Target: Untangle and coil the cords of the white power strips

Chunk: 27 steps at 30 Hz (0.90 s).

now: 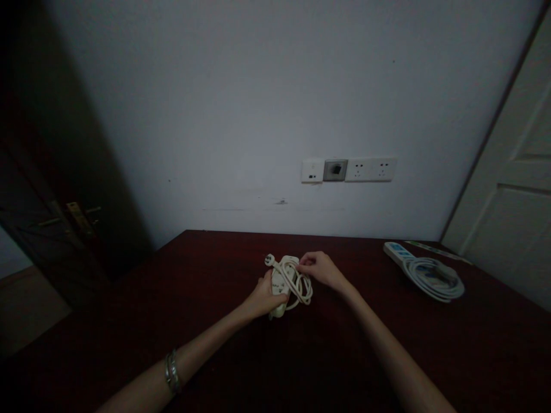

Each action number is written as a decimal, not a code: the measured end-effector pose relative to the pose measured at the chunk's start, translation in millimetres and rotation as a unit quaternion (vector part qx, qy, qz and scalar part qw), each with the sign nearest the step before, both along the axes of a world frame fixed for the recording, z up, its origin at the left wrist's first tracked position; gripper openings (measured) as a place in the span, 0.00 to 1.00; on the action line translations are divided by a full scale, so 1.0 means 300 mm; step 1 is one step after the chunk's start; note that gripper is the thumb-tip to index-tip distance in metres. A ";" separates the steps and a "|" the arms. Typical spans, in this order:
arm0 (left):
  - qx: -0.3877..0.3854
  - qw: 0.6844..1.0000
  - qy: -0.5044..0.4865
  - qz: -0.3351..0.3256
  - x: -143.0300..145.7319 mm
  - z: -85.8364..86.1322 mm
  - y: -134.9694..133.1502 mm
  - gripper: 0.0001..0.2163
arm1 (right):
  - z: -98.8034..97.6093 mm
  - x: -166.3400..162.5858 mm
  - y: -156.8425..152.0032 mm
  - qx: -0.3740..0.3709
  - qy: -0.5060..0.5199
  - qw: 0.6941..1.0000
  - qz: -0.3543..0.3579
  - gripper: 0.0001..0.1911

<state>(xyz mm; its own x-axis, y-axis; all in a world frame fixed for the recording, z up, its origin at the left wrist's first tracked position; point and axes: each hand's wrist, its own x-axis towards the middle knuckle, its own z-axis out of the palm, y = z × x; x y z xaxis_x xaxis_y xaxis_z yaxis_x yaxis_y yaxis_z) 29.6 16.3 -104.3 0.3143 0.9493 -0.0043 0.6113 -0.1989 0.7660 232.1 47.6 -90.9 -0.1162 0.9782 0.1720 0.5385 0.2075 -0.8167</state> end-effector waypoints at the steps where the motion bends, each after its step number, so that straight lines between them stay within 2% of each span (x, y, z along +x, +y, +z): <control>1: -0.001 1.000 0.006 -0.001 0.000 0.003 -0.001 0.32 | 0.007 -0.010 -0.008 -0.016 -0.010 0.999 0.044 0.14; 3: -0.005 1.000 0.018 -0.004 -0.001 0.011 -0.005 0.31 | 0.012 -0.033 -0.022 -0.038 -0.026 0.994 0.100 0.14; 6: -0.013 0.999 0.034 -0.004 -0.002 0.018 -0.008 0.30 | 0.006 -0.061 -0.031 -0.038 -0.039 0.992 0.116 0.15; 13: 0.015 0.997 0.067 -0.027 -0.006 0.000 0.001 0.32 | -0.002 -0.081 -0.032 0.001 -0.111 0.991 0.078 0.16; 18: 0.026 0.992 0.082 -0.098 -0.035 0.025 0.015 0.36 | 0.010 -0.085 -0.042 0.007 -0.124 0.991 0.057 0.16; 20: 0.007 0.988 0.069 -0.139 -0.056 0.047 0.035 0.32 | 0.014 -0.086 -0.046 -0.006 -0.113 0.992 0.058 0.16; 24: -0.081 0.973 0.058 -0.210 -0.113 0.086 0.103 0.23 | 0.016 -0.090 -0.049 -0.039 -0.091 0.993 0.071 0.15; 25: -0.083 0.973 0.071 -0.204 -0.127 0.090 0.121 0.21 | 0.015 -0.091 -0.049 -0.042 -0.088 0.993 0.073 0.15; 27: -0.037 0.985 0.074 -0.154 -0.149 0.089 0.152 0.21 | 0.017 -0.090 -0.047 -0.047 -0.087 0.992 0.078 0.15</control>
<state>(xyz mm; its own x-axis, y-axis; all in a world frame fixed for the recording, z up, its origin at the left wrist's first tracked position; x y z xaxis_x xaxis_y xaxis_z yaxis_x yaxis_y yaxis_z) -15.1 61.9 -77.8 0.5786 0.8040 -0.1370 0.6358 -0.3395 0.6931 205.1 33.5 -85.9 -0.2874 0.9567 0.0456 0.6409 0.2275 -0.7331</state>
